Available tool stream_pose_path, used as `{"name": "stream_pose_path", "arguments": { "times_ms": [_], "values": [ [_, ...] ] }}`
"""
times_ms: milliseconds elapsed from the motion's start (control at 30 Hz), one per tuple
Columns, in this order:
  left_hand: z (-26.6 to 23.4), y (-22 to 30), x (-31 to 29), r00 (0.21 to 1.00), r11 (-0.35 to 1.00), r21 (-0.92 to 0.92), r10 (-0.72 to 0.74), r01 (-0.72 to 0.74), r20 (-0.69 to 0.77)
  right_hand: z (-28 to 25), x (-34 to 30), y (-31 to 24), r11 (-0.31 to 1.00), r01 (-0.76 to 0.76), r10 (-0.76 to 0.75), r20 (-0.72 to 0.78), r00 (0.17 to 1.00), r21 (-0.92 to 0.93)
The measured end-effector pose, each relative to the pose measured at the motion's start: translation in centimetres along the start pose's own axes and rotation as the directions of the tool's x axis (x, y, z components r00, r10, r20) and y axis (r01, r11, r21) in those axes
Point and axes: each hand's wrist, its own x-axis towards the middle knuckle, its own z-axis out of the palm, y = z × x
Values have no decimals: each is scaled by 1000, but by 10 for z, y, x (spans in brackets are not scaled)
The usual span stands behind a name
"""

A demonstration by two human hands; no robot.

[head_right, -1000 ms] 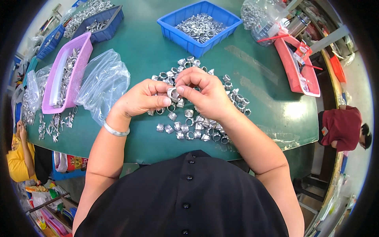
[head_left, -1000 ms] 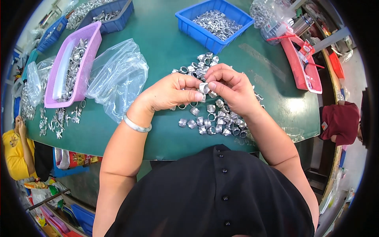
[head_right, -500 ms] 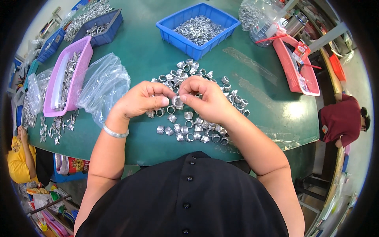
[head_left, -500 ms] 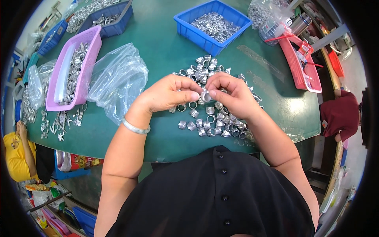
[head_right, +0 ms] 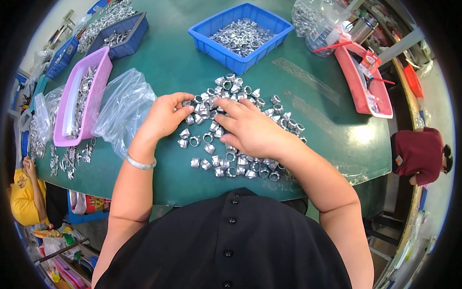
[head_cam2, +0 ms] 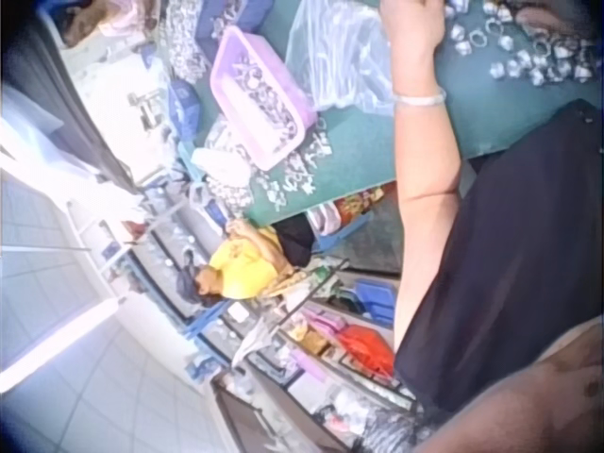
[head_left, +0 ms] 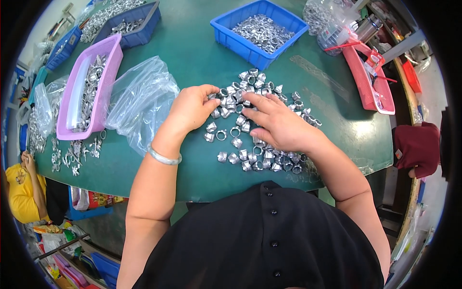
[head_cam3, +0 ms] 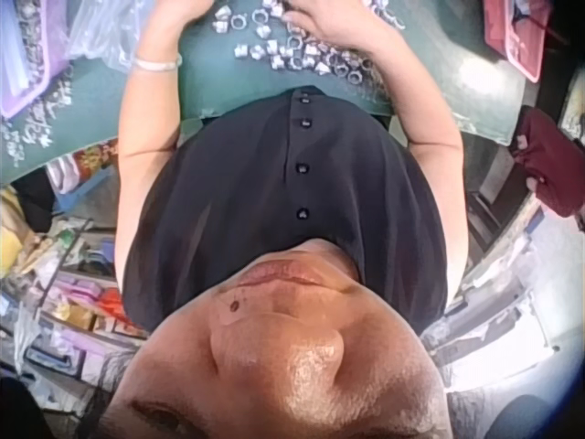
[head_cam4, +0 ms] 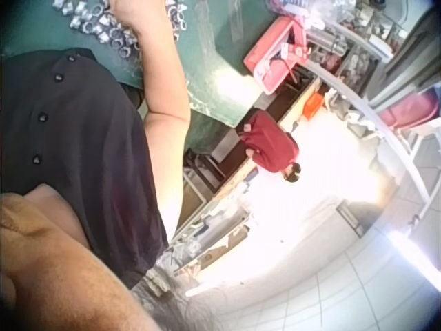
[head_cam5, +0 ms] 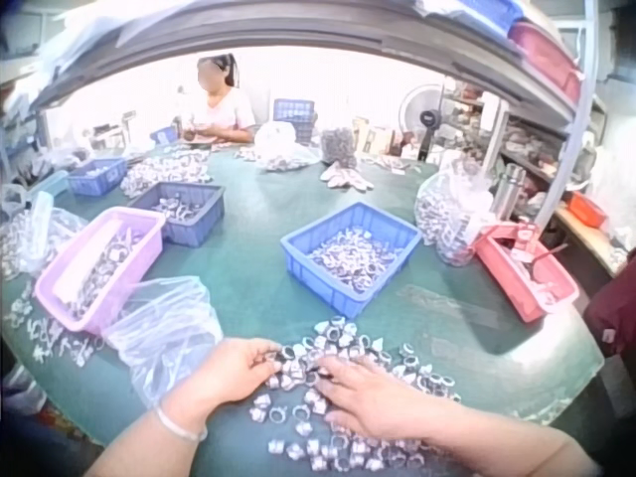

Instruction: The person sorts through a pile of metal components on a workbench and fits small metal pieces together by hand.

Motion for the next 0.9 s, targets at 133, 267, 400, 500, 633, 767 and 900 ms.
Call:
{"name": "stream_pose_path", "arguments": {
  "times_ms": [133,267,400,500,633,767,900],
  "values": [
    [-4,1,1,997,999,1,-44,44,57,-9,2,3,993,97,-106,128,986,72],
    [-6,3,3,994,998,3,-70,70,83,-7,9,10,985,52,-58,28,998,166],
    [-7,1,2,992,995,-32,-88,91,86,3,17,5,995,38,-40,14,999,91],
    [-8,-2,2,996,996,-26,-84,85,43,-4,22,8,985,131,-141,88,986,112],
    [-8,-2,3,999,999,16,-53,52,15,-2,34,21,971,49,-57,26,998,235],
    [-9,-3,4,998,997,43,-70,69,6,10,40,24,994,-48,36,-127,991,-98],
    [-11,-5,5,994,994,17,-104,103,17,10,41,24,997,17,-21,-53,998,-69]
  ]
}}
